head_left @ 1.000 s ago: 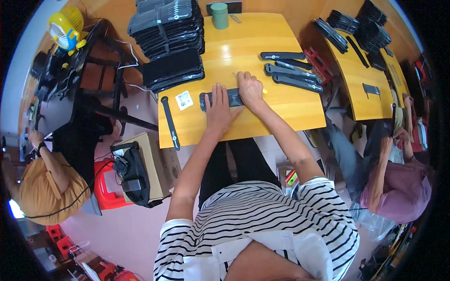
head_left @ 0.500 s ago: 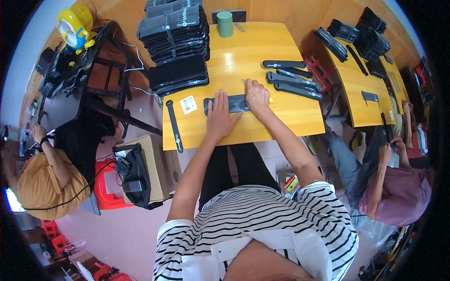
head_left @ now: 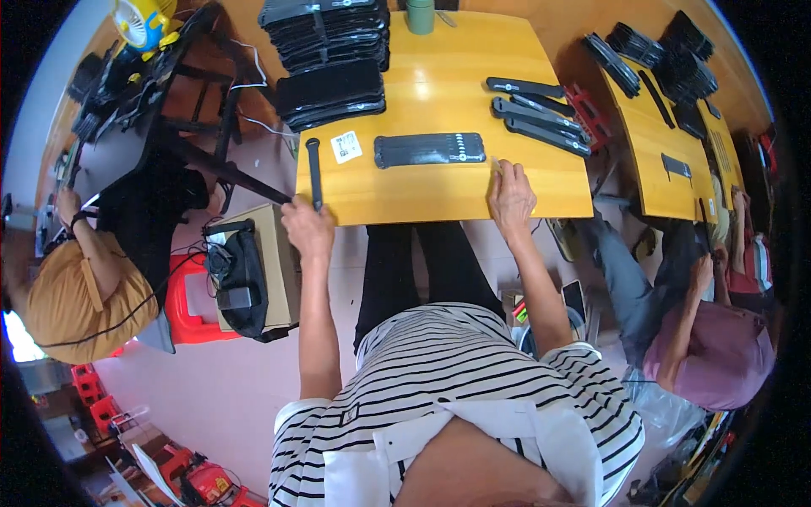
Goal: Assembling and inspecting leather bag handles by attaching straps and trimming excess material.
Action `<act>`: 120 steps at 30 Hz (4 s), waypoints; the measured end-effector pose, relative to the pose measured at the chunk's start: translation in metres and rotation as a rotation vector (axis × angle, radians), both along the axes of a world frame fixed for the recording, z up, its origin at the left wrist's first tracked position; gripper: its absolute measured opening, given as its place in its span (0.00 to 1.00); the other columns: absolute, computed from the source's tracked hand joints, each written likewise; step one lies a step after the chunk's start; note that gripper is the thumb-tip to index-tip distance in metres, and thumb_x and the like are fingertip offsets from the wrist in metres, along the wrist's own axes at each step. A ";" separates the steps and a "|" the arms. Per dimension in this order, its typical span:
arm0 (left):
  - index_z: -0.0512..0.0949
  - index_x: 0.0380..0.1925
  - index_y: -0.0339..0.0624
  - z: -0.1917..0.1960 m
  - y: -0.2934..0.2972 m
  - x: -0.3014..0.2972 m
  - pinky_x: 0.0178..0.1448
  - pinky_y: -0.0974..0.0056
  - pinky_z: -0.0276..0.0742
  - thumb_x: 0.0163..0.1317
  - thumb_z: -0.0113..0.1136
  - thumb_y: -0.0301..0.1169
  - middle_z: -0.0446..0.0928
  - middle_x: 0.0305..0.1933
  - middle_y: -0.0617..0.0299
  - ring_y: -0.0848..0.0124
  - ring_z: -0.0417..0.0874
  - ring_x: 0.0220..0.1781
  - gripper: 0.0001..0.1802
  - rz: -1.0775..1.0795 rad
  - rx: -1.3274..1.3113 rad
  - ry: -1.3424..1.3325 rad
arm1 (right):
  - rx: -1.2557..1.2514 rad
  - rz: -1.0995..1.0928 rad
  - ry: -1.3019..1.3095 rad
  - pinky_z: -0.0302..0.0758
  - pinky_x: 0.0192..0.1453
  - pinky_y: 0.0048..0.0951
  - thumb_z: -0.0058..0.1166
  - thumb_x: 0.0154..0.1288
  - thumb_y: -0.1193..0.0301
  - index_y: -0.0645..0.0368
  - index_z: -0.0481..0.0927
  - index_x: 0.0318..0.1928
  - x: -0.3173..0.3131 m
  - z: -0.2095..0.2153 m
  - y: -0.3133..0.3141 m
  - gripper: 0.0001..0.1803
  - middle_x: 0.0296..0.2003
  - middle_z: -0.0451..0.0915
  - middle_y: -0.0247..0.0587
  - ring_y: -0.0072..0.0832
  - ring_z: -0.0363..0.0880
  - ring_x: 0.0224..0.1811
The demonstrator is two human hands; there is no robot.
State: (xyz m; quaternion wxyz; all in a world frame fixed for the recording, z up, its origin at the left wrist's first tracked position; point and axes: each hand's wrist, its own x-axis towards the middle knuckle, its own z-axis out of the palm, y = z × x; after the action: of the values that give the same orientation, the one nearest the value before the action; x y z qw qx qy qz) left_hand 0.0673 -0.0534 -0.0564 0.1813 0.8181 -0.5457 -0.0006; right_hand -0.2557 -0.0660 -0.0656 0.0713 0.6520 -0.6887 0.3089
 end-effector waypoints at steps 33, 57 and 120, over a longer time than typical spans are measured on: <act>0.72 0.42 0.36 0.036 0.058 -0.072 0.38 0.72 0.77 0.61 0.53 0.30 0.78 0.37 0.56 0.74 0.79 0.34 0.12 -0.264 0.123 2.024 | 1.008 0.597 -1.577 0.48 0.13 0.13 0.49 0.63 0.61 0.57 0.71 0.24 0.091 0.050 0.061 0.15 0.14 0.65 0.26 0.10 0.55 0.11; 0.74 0.34 0.35 0.077 0.028 -0.085 0.36 0.74 0.81 0.59 0.57 0.31 0.79 0.32 0.55 0.71 0.83 0.32 0.10 -0.250 -0.143 1.918 | 0.459 0.607 -0.748 0.65 0.24 0.22 0.38 0.62 0.79 0.53 0.71 0.55 0.089 0.113 0.065 0.21 0.15 0.65 0.35 0.20 0.64 0.18; 0.74 0.35 0.31 0.028 0.020 -0.127 0.35 0.71 0.81 0.54 0.57 0.19 0.74 0.32 0.59 0.72 0.79 0.30 0.08 -0.222 -0.301 1.634 | 0.262 0.411 -1.170 0.67 0.22 0.19 0.46 0.62 0.79 0.60 0.74 0.52 0.095 0.024 0.059 0.17 0.19 0.72 0.32 0.17 0.67 0.19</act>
State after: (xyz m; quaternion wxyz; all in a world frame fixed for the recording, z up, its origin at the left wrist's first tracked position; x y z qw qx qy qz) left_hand -0.0602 -0.0332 -0.0282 0.6257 0.4691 -0.3142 -0.5383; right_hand -0.1610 -0.0067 -0.0415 -0.4583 0.4976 -0.5065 0.5347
